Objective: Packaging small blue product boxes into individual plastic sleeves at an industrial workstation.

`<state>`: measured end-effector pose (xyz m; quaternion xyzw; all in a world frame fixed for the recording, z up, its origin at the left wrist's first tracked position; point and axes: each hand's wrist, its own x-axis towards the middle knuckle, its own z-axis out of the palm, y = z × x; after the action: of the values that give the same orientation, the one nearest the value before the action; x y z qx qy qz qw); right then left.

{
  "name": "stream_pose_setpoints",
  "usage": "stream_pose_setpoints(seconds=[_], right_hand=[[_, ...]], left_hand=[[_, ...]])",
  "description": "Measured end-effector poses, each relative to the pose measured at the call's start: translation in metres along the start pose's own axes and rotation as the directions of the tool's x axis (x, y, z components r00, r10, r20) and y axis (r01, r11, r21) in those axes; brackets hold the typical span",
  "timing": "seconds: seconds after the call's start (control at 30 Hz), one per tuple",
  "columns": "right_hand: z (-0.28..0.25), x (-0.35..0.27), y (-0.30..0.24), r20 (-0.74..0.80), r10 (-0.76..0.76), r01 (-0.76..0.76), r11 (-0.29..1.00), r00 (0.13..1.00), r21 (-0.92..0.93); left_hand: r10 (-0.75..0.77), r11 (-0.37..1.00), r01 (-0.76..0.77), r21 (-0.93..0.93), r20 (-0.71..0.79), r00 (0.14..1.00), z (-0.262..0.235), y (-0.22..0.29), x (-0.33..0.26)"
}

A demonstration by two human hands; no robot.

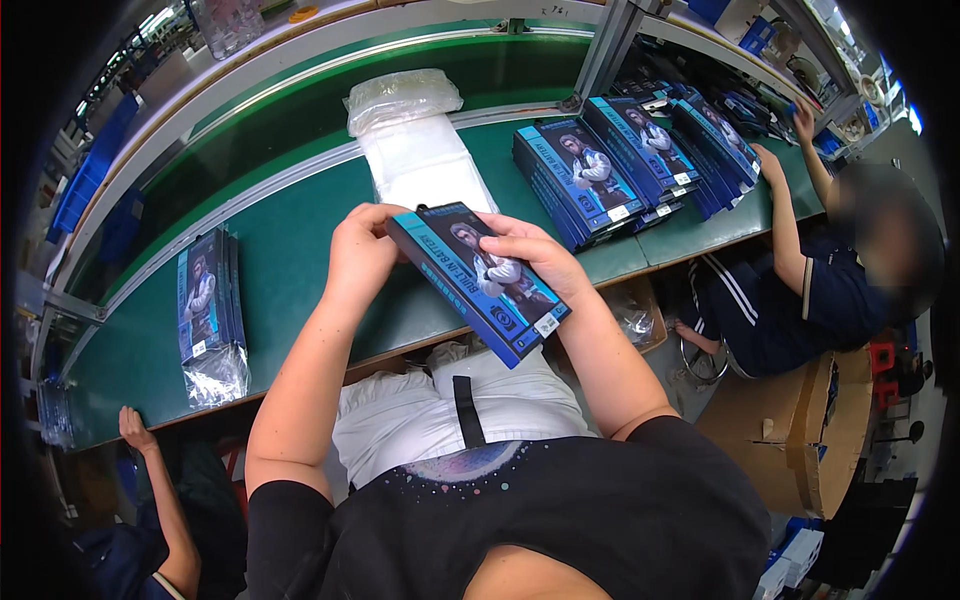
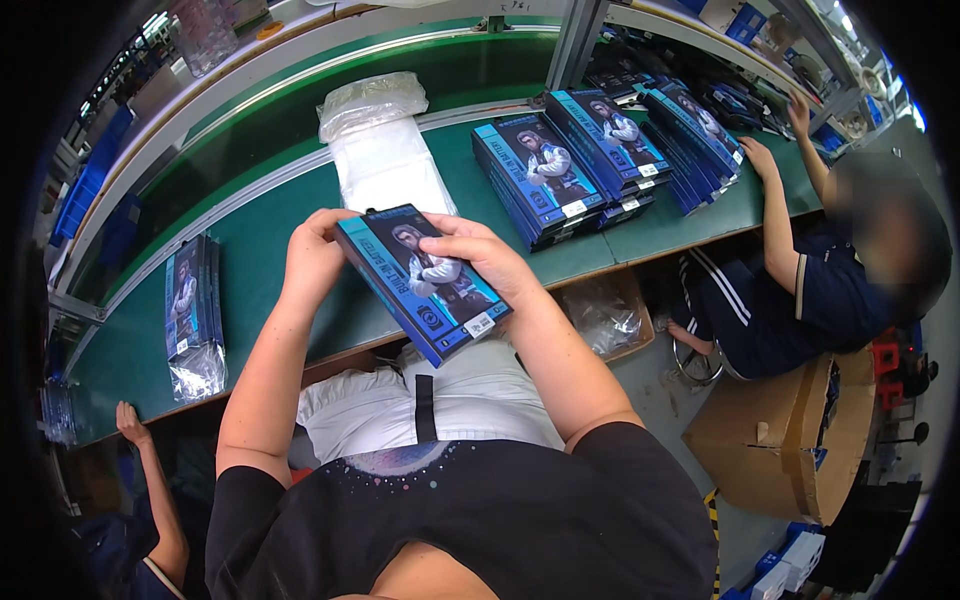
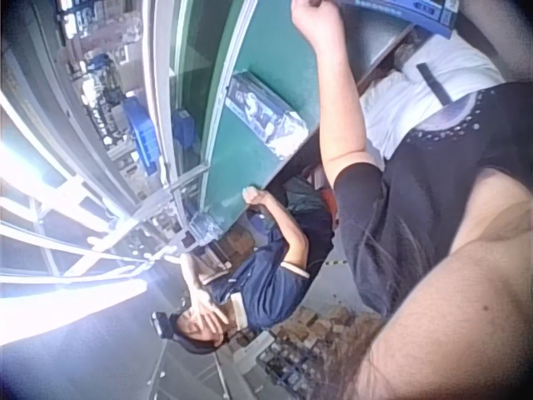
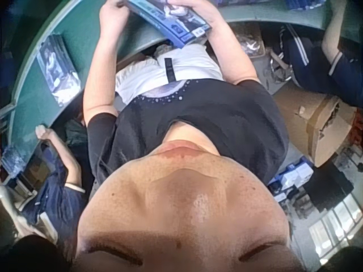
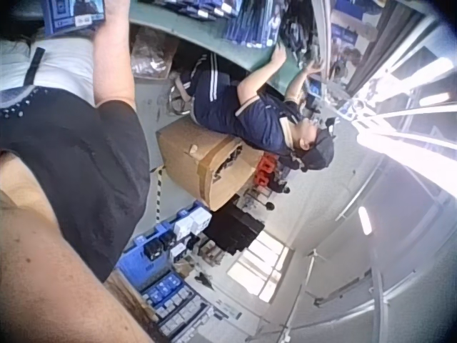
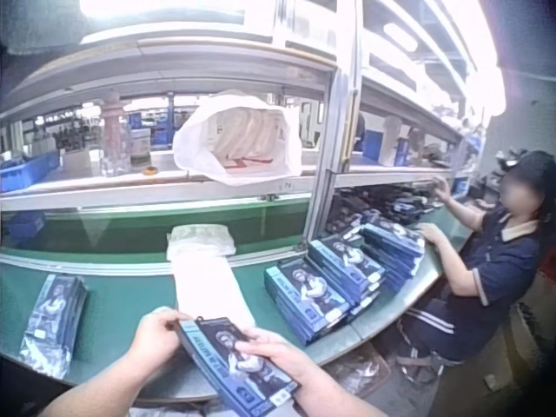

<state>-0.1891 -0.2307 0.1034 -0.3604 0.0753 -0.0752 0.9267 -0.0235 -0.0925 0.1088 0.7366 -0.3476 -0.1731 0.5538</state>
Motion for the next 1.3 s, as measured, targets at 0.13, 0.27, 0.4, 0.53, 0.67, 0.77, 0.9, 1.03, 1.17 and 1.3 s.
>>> stream_pose_setpoints(seconds=[0.13, 0.27, 0.4, 0.53, 0.67, 0.77, 0.9, 1.03, 1.17, 1.3], right_hand=[[-0.014, -0.01, -0.007, 0.001, 0.025, -0.025, 0.981, 1.0, -0.192], [-0.02, -0.009, 0.0, -0.047, 0.006, -0.022, 0.942, 0.999, -0.334], [-0.018, -0.003, 0.005, -0.177, -0.311, 0.179, 0.836, 0.934, -0.519], [-0.009, -0.015, -0.001, -0.05, -0.128, 0.104, 0.938, 0.99, -0.331], [0.0, -0.014, 0.011, 0.053, 0.048, -0.044, 0.996, 0.997, -0.081], [0.0, -0.002, 0.021, 0.123, 0.093, -0.097, 0.995, 0.988, 0.028], [0.002, 0.005, 0.01, 0.085, 0.074, -0.072, 0.997, 0.994, -0.027], [-0.009, -0.001, 0.007, -0.028, -0.007, -0.001, 0.961, 1.0, -0.275], [-0.002, -0.007, 0.018, -0.136, -0.149, 0.09, 0.927, 0.979, -0.363], [-0.002, -0.005, 0.026, -0.19, -0.27, 0.161, 0.877, 0.944, -0.452]], left_hand=[[-0.264, 0.92, 0.272, -0.283, 0.069, 0.962, -0.008, 0.011, -0.003], [-0.143, 0.983, 0.157, -0.096, 0.14, 0.98, -0.014, 0.007, -0.002], [-0.1, 0.994, 0.093, 0.049, 0.165, 0.981, -0.021, -0.001, -0.003], [-0.052, 0.997, 0.046, 0.066, 0.093, 0.994, -0.019, 0.002, -0.002], [-0.086, 0.996, 0.084, 0.017, 0.082, 0.993, -0.016, 0.004, -0.002], [-0.054, 0.994, 0.063, -0.085, 0.103, 0.993, -0.015, -0.003, -0.002], [-0.071, 0.995, 0.075, -0.061, 0.076, 0.995, -0.02, -0.002, -0.001], [-0.129, 0.991, 0.132, -0.033, 0.081, 0.988, -0.024, -0.004, -0.005], [-0.16, 0.982, 0.14, 0.126, 0.164, 0.973, -0.028, -0.003, -0.004], [-0.155, 0.988, 0.142, 0.067, 0.265, 0.952, -0.024, 0.001, -0.011]])
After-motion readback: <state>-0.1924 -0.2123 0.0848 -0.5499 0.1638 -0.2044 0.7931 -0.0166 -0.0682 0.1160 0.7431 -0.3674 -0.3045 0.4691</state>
